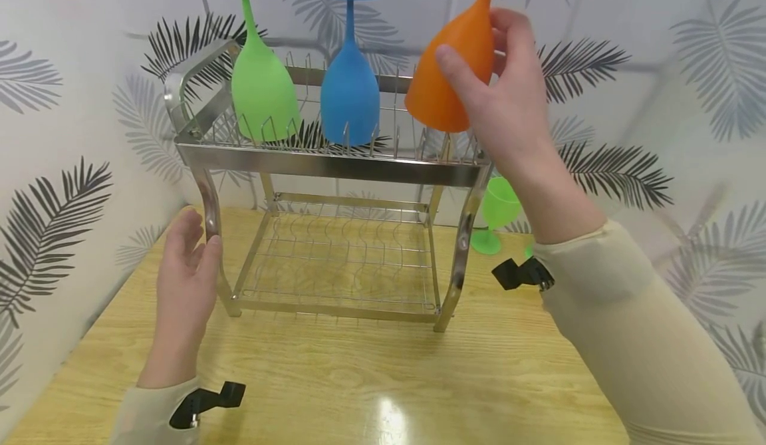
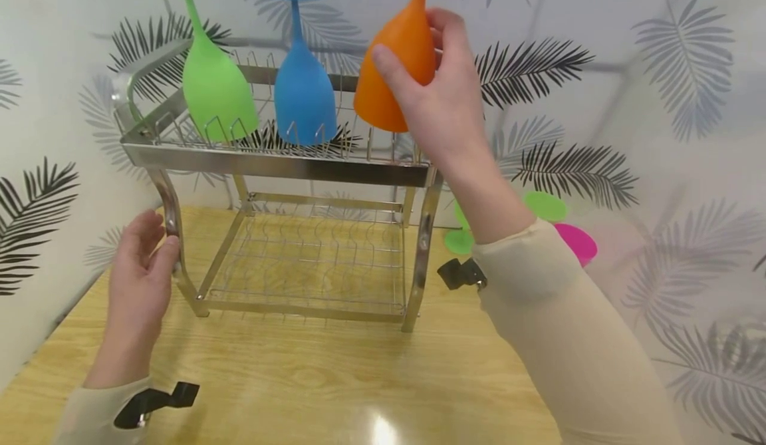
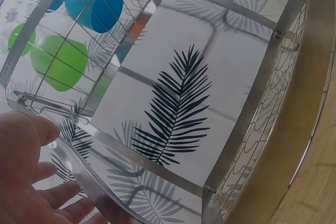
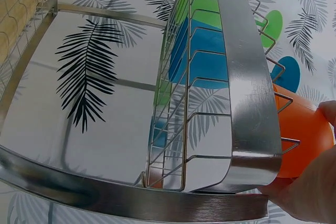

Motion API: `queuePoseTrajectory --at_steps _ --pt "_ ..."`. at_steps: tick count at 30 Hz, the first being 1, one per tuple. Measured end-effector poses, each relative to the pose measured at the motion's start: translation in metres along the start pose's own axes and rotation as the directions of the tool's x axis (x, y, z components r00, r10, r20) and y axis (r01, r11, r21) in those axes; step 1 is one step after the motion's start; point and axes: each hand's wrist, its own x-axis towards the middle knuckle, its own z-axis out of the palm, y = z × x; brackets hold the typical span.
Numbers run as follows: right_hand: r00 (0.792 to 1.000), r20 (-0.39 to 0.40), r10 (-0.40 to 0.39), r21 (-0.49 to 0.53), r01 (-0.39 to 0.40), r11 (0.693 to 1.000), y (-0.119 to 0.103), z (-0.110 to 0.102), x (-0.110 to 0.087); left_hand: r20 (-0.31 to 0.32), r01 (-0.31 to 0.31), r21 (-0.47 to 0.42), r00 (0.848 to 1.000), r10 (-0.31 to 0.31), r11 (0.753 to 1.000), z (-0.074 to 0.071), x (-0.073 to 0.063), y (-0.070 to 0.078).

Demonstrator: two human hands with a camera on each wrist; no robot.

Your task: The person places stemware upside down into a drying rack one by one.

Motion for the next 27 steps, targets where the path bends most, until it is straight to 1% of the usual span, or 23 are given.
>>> queuePoseTrajectory --at_steps 3,8,12,20,27 --pt "1.0 0.0 0.008 -0.003 -0.008 1.0 0.001 0.0 0.002 0.014 0.014 -0.004 1.0 -0.014 1.0 0.0 -0.001 -0.001" --pt "1.0 0.018 0.024 -0.014 -0.024 1.0 -0.001 0.002 0.008 0.032 0.007 -0.005 0.999 -0.006 1.0 0.001 -0.001 0.0" --pt "0.996 0.054 0.067 -0.026 -0.066 0.997 -0.002 0.005 0.014 0.047 0.0 -0.005 0.999 0.0 1.0 0.001 -0.002 0.001" --pt "0.976 0.122 0.181 -0.097 -0.17 0.981 -0.003 0.01 0.023 0.061 -0.005 -0.002 0.998 0.005 1.0 0.001 -0.003 0.003" --pt "0.955 0.195 0.225 -0.108 -0.207 0.972 -0.002 0.014 0.029 0.064 -0.011 -0.011 0.998 0.012 1.0 0.001 -0.003 0.004"
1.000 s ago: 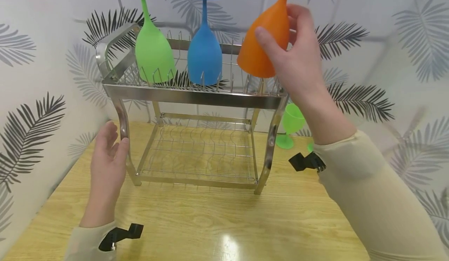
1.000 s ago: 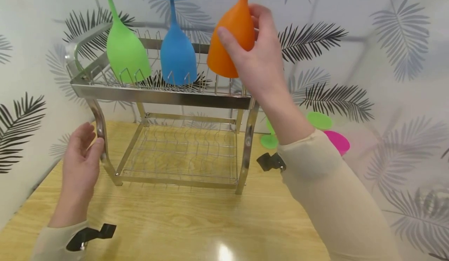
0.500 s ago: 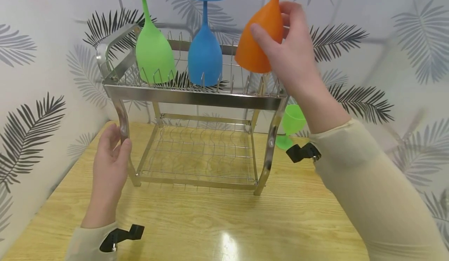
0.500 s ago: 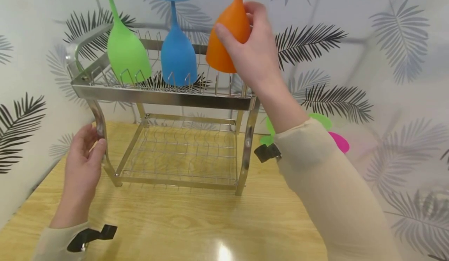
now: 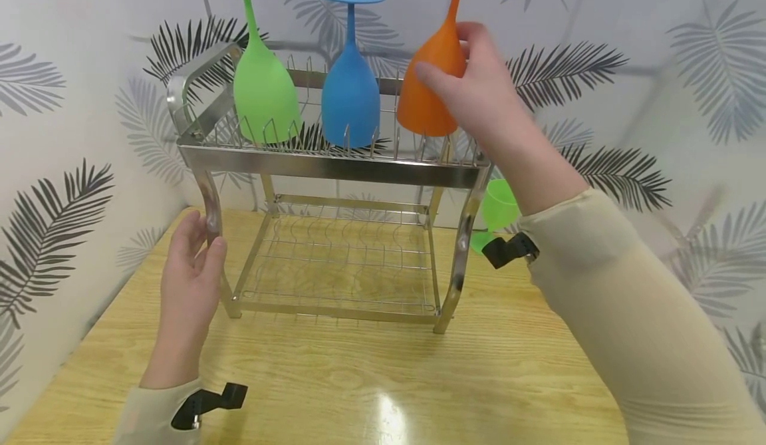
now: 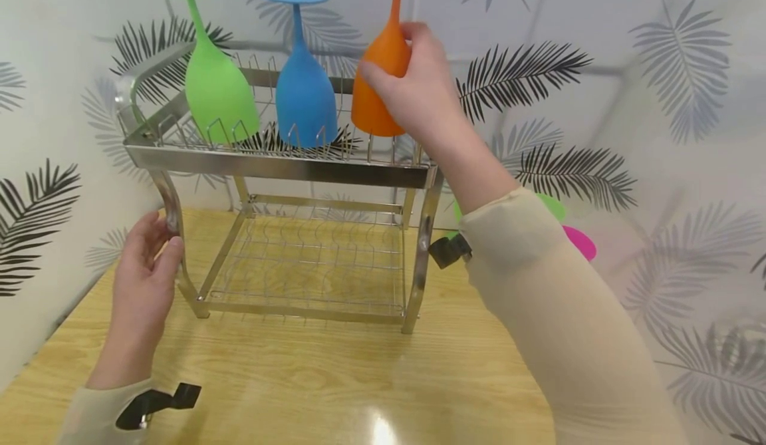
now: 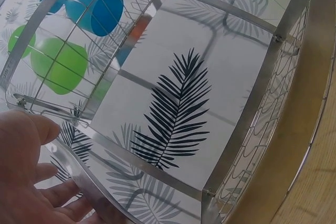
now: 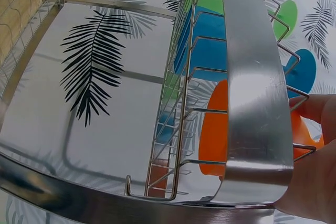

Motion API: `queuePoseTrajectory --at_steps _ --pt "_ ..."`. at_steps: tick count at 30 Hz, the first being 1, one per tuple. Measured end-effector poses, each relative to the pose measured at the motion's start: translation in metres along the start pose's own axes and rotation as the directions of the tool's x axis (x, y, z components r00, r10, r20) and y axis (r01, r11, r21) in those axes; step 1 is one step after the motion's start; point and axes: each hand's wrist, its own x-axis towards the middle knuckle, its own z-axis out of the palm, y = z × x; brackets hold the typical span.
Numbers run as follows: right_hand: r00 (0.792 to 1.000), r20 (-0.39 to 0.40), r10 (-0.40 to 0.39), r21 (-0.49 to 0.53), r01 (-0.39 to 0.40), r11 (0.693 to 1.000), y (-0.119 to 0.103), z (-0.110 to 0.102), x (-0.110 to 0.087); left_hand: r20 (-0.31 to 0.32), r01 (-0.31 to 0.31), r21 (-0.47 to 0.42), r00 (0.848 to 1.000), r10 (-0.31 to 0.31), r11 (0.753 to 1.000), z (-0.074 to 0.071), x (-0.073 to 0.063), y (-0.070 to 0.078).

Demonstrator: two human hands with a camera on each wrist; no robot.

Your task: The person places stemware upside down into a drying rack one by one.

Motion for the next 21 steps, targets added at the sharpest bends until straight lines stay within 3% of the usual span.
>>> queuePoseTrajectory --at_steps 9,21 --pt "1.0 0.021 0.022 -0.018 -0.022 1.0 0.0007 0.0028 0.0054 -0.007 -0.008 -0.003 1.0 0.008 1.0 0.0001 0.0014 -0.0002" --pt "0.993 0.056 0.101 -0.135 -0.093 0.986 0.0003 0.0058 0.0077 -0.003 -0.005 -0.015 1.0 0.005 1.0 0.0002 0.0007 -0.0002"
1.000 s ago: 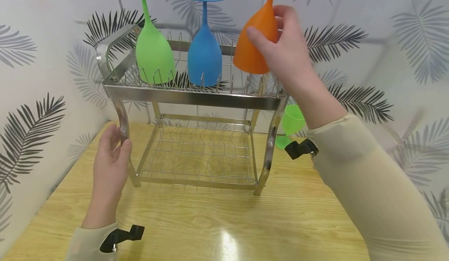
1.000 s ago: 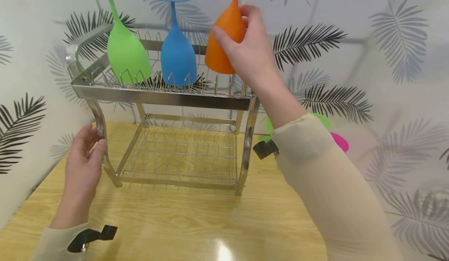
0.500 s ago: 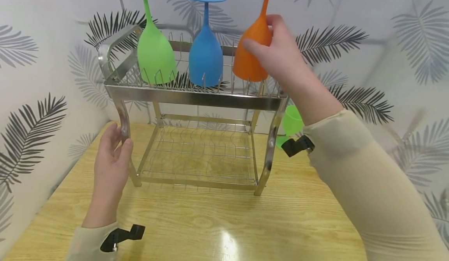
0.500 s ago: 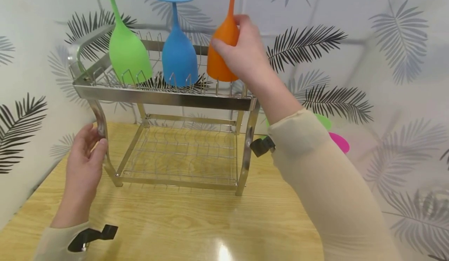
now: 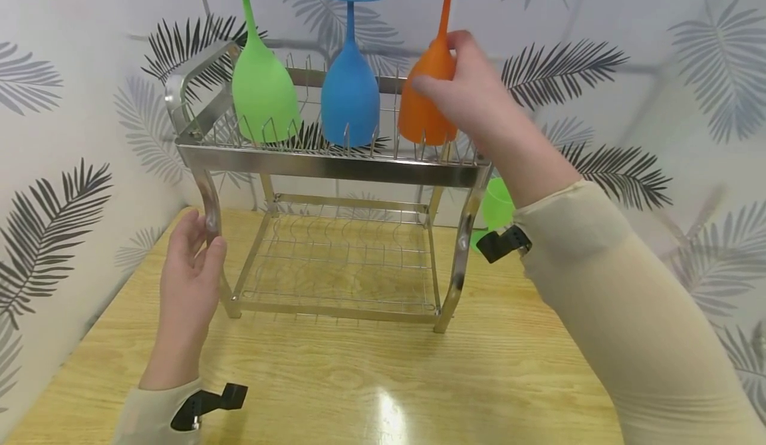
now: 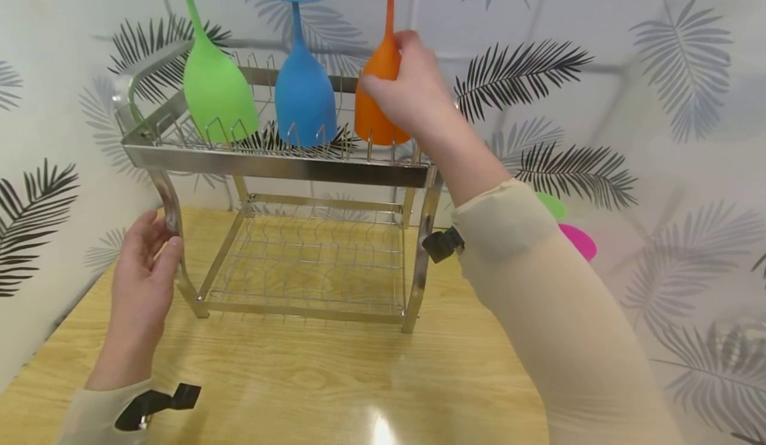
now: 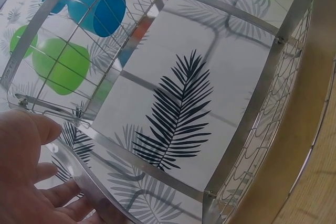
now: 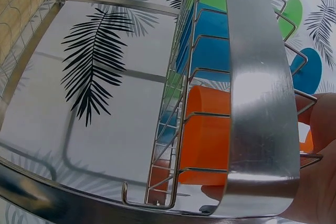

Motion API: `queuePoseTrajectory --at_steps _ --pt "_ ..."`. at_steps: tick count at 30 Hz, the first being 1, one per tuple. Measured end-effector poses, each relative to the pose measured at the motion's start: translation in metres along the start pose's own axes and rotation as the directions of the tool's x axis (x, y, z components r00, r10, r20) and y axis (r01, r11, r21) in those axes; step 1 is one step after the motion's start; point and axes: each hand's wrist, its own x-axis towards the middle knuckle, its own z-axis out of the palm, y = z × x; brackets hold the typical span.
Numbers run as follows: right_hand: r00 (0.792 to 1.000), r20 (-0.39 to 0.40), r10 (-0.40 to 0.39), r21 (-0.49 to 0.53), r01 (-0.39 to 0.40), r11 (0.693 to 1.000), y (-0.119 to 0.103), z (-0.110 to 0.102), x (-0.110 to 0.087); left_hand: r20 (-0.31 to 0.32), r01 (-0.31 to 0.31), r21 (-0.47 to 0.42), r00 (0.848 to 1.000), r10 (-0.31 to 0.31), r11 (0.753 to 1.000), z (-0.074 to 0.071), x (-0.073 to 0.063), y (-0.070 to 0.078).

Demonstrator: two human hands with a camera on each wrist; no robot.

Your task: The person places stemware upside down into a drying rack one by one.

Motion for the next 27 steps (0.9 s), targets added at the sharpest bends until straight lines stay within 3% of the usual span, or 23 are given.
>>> queuePoseTrajectory --at_steps 12,27 --pt "1.0 0.0 0.029 0.004 -0.029 1.0 -0.0029 0.0023 0.0033 0.003 -0.013 -0.018 1.0 0.013 1.0 0.0002 0.0009 -0.0012" --pt "0.998 -0.032 0.055 -0.086 -0.057 0.995 -0.0034 0.0037 0.005 -0.003 -0.009 -0.016 1.0 0.009 1.0 -0.0002 0.001 0.0011"
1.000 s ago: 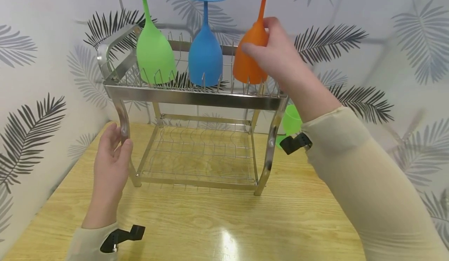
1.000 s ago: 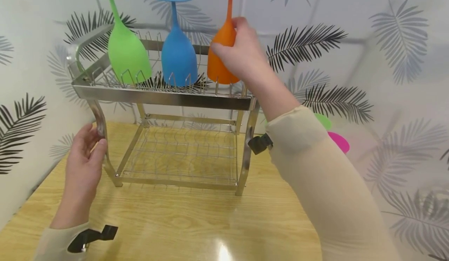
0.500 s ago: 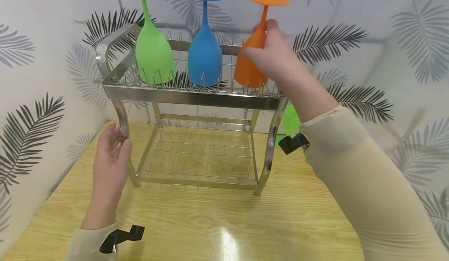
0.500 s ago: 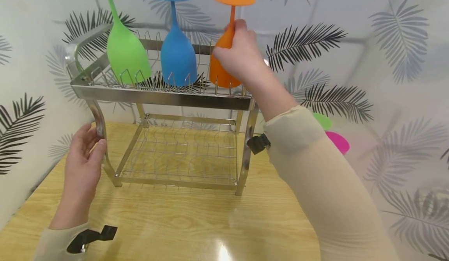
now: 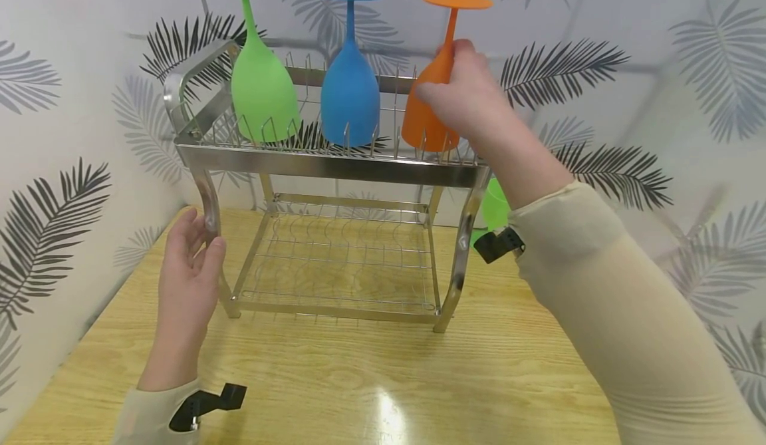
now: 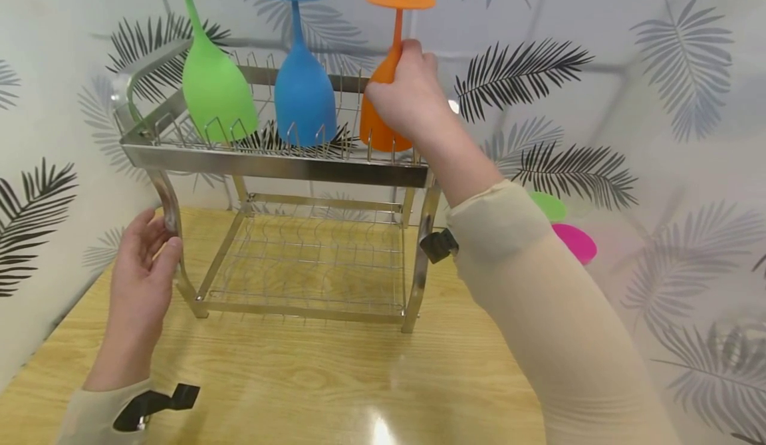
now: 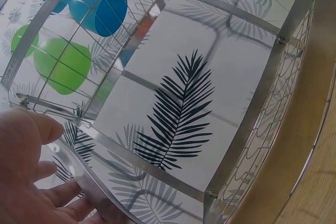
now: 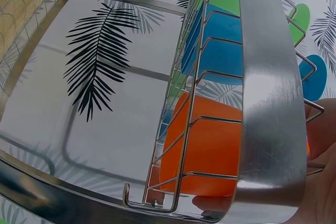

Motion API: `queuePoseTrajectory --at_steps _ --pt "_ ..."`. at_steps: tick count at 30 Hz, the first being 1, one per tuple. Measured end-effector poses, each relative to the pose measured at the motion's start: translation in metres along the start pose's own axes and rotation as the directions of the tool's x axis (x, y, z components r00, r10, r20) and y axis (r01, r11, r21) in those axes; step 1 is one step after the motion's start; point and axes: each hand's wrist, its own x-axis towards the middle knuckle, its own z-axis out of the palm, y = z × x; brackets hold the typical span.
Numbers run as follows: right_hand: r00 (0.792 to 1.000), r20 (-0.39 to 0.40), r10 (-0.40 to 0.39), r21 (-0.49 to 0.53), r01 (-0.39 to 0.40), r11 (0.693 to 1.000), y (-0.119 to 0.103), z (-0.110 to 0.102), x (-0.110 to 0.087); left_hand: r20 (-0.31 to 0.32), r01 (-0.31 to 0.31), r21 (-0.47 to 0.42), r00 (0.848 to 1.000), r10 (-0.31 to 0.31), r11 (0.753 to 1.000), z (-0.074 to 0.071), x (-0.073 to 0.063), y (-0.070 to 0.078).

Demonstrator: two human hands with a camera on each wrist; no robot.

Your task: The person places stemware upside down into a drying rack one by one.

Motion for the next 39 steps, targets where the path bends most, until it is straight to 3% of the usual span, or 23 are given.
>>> queuePoseTrajectory --at_steps 26,39 --pt "1.0 -0.014 0.025 0.006 -0.025 1.0 -0.0015 -0.0011 -0.0004 -0.007 0.009 -0.011 1.0 -0.009 1.0 -0.0002 0.0001 -0.0016" --pt "0.999 -0.047 -0.013 0.1 0.018 0.995 0.0009 -0.0028 -0.0037 0.01 0.022 -0.034 1.0 -0.022 0.999 -0.0013 -0.0014 0.0007"
